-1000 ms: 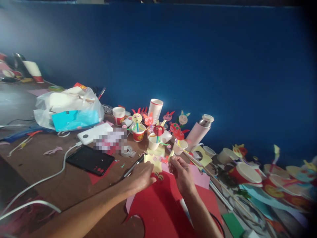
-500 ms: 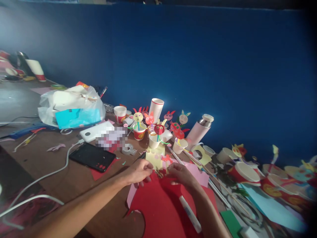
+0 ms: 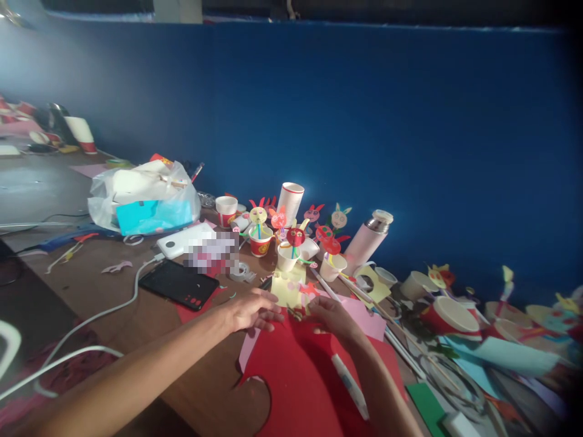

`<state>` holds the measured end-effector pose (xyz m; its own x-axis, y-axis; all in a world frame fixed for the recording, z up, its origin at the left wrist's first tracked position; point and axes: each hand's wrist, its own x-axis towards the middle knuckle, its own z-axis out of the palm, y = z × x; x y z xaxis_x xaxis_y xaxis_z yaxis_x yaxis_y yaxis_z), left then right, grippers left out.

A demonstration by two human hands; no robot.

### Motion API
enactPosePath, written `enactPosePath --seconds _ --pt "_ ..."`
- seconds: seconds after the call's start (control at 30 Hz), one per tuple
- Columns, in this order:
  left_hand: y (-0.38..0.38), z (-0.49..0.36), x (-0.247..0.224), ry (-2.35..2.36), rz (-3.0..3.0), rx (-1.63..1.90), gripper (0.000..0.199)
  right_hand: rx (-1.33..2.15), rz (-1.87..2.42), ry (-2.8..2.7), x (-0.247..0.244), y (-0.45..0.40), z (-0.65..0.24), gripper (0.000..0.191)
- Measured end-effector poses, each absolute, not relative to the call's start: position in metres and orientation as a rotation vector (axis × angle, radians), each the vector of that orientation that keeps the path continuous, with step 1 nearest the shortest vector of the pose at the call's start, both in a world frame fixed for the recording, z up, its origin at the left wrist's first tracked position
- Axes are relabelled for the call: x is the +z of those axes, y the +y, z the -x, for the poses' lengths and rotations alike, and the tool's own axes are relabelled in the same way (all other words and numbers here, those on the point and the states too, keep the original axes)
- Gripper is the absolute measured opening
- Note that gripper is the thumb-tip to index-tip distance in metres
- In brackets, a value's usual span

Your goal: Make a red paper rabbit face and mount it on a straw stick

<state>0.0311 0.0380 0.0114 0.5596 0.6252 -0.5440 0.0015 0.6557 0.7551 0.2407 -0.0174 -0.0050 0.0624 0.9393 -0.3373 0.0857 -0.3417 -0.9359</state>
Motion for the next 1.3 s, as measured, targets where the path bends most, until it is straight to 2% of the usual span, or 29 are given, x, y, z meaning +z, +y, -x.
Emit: enactPosePath --seconds 0.4,0.93,1.3 --pt "0.041 -0.042 0.0 0.905 -0.747 0.473 0.021 1.346 1.458 -1.026 -0.01 -0.014 -0.232 0.026" --pt "0.04 -0.037 0.008 0.92 -0.861 0.51 0.027 1.276 1.576 -1.184 -0.014 -0.012 -0.221 0.017" --pt "0.042 -0.032 -0.009 0.96 -1.047 0.422 0.028 1.03 1.617 -1.439 -0.028 -0.01 -0.215 0.014"
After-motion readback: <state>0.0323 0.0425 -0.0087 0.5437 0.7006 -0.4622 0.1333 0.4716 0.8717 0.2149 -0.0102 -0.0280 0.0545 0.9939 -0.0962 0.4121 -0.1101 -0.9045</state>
